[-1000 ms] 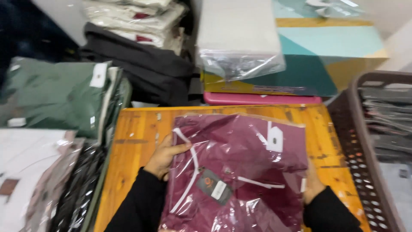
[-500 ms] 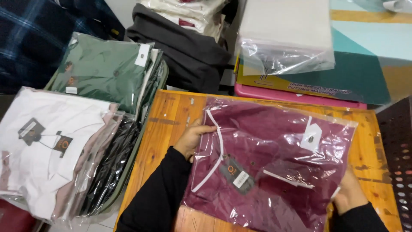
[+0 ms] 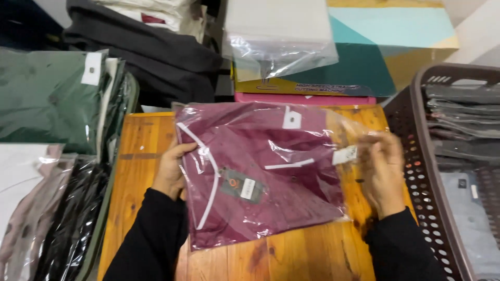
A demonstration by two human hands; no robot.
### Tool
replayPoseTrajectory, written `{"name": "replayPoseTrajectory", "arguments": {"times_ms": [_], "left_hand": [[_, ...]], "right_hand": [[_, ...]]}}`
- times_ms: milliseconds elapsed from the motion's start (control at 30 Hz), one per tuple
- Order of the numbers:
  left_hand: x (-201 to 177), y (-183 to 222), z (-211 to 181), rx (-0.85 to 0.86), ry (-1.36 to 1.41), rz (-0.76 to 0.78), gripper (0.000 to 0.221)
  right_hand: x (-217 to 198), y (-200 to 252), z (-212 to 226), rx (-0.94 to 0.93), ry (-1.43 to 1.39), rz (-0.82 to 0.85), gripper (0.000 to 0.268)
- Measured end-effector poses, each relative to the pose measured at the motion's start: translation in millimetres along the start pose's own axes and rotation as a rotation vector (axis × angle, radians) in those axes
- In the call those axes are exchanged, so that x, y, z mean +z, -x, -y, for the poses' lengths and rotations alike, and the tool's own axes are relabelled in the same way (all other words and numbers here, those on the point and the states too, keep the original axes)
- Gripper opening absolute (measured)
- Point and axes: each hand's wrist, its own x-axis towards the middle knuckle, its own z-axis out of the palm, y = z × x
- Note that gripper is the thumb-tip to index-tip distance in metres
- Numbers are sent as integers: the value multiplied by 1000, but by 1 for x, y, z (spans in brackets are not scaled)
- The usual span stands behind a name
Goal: Inserting folded garments into plastic bags and smoothing them out for final packaging.
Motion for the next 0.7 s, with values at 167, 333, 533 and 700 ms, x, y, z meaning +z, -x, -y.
{"name": "replayPoseTrajectory", "arguments": {"times_ms": [167, 333, 533, 700], "left_hand": [[-35, -26, 10, -11, -13, -12, 66], [-35, -23, 8, -38, -9, -42, 63], [-81, -58, 33, -75, -31, -23, 62], [-37, -19, 9, -136, 1, -27, 51]], "right_hand": [[-32, -5, -40, 82, 112, 360, 65], [-21, -7, -16, 102, 245, 464, 94], [-52, -26, -16, 31, 237, 228, 95], [-42, -24, -4, 88, -54, 330, 104]]}}
